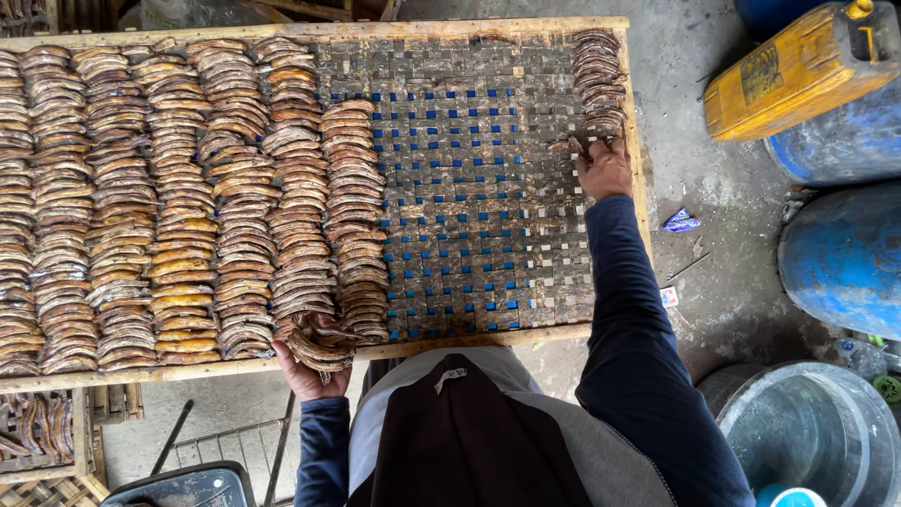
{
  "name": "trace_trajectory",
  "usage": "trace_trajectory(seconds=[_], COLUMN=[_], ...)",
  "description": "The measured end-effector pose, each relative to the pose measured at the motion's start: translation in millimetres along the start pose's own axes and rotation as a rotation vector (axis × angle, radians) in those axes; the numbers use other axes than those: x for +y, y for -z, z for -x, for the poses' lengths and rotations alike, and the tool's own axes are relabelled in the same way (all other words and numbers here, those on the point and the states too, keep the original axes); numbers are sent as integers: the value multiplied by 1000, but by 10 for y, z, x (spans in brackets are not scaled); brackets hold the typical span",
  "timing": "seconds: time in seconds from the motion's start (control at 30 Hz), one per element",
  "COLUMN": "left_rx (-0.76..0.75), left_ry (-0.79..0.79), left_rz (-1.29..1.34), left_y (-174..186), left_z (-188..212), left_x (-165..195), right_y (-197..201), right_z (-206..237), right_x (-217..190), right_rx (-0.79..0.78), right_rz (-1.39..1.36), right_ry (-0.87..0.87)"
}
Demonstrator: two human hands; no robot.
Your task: The person arranges dried banana slices into neat rows on a woven bamboo drying tray, gathering scattered pieces by hand and stacking curved slices together. They then carry a handful of dried slices to a plastic bag on a motorcycle seat, place them inside, and return to spread and arrange slices on another tray.
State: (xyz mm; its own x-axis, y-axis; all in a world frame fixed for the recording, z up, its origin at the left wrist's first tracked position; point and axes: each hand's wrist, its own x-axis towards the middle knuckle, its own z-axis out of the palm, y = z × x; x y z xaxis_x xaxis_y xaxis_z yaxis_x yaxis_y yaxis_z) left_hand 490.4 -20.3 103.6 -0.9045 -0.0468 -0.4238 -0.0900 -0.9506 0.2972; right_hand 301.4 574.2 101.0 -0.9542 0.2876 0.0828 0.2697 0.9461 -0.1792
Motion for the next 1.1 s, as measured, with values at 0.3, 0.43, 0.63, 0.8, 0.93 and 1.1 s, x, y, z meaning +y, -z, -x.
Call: trace_trajectory(seconds=[0.3, 0.43, 0.63, 0.8, 0.93, 1.1], left_rx=[18, -28, 4, 19, 25, 33], left_ry=[69, 79, 81, 79, 56, 52], left_rz=[37, 52, -11, 0, 47, 33], left_y=[111, 144, 134, 112, 141, 258], left_z=[-27, -10, 16, 35, 47, 47], left_x=[99, 122, 147, 166, 172, 238], right_y=[52, 51, 126, 161, 136, -18], right_z=[205, 284, 466, 559, 369, -144], right_x=[-84, -34, 233, 411, 286, -493], right_rx=[329, 540, 448, 388, 217, -55], right_rz=[-300, -553, -1291, -1566, -1585, -1567], right_ry=[-85, -165, -710, -532, -388, -233])
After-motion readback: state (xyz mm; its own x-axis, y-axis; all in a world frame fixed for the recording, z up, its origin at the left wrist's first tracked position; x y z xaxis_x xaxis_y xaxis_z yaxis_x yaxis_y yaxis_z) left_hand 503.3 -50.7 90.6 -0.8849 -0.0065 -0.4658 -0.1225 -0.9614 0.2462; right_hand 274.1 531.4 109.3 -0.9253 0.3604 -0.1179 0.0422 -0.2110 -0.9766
